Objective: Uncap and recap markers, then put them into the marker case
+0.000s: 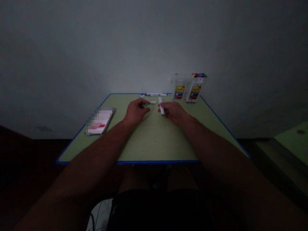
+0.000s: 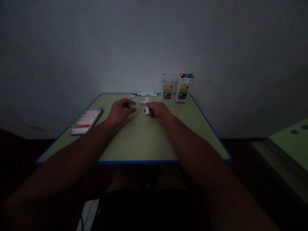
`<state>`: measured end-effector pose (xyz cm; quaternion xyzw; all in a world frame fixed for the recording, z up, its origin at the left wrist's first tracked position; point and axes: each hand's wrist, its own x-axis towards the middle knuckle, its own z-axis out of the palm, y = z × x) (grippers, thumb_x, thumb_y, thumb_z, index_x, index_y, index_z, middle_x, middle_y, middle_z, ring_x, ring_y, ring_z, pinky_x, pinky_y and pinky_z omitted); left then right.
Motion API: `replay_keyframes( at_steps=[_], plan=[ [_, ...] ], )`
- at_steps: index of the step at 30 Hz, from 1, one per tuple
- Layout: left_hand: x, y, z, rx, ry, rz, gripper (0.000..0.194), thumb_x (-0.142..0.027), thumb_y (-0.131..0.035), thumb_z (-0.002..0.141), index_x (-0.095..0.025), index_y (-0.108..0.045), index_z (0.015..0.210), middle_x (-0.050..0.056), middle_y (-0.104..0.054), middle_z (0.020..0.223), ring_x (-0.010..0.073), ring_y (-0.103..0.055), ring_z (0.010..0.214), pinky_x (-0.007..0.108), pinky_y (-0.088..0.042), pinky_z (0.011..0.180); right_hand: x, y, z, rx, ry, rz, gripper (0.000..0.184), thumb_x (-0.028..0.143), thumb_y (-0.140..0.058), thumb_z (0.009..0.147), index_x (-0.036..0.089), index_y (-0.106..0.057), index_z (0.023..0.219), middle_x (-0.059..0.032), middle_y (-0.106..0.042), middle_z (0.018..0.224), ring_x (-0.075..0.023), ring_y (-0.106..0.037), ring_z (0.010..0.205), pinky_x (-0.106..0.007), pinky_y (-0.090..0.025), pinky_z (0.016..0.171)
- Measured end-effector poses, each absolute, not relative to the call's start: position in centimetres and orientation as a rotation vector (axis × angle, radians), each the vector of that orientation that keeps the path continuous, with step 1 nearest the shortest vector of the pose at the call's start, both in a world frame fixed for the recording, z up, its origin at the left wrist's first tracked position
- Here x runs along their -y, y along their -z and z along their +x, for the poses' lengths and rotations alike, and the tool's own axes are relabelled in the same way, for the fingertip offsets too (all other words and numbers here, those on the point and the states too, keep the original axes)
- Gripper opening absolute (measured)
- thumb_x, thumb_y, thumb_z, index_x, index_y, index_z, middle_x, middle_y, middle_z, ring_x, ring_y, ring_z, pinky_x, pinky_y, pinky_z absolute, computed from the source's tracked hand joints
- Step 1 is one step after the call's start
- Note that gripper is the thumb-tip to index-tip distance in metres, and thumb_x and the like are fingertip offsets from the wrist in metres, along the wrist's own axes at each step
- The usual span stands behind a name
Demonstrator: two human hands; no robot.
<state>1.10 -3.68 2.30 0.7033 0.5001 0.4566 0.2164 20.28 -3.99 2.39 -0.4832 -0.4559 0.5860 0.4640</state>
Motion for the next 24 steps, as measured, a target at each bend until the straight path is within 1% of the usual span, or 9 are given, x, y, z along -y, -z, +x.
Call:
replay_keyframes(
  at_steps=[8,13,24],
  plan=[
    [3.48,-2.09,0.95,-1.332,-1.307,2.009,0.02,-0.015,-0.072,0.068,-0.02,-0.073,0.087,-0.002,-0.058,0.067,0.0121,-0.05,0.062,0.03,-0.044,0.065,4.07,-2.52,20.17,1.122,-1.446,-1.198,0.013,0.017,-0.06,0.093,0.013,-0.064,0.081,-0.0038,-0.068,0.065,-0.0082,-0.052,0.044,-0.02,-0.038,0.041],
    [3.72,-2.15,1.11,-1.342,-1.351,2.061,0.019,-0.011,-0.07,0.068,-0.02,-0.072,0.084,0.0,-0.058,0.073,0.013,-0.052,0.067,0.03,-0.046,0.068,4.24,-2.61,20.12,1.124,-1.433,-1.209,0.014,0.016,-0.059,0.093,0.013,-0.065,0.081,-0.0036,-0.068,0.065,-0.0087,-0.052,0.045,-0.021,-0.038,0.041],
    [3.56,-1.73,0.96,-1.315,-1.395,2.149,0.021,-0.009,-0.069,0.068,-0.022,-0.072,0.085,0.001,-0.057,0.079,0.0135,-0.052,0.07,0.032,-0.046,0.07,4.18,-2.61,20.17,1.136,-1.428,-1.22,0.013,0.017,-0.059,0.093,0.014,-0.064,0.082,-0.0036,-0.068,0.065,-0.009,-0.053,0.046,-0.021,-0.038,0.042]
  ],
)
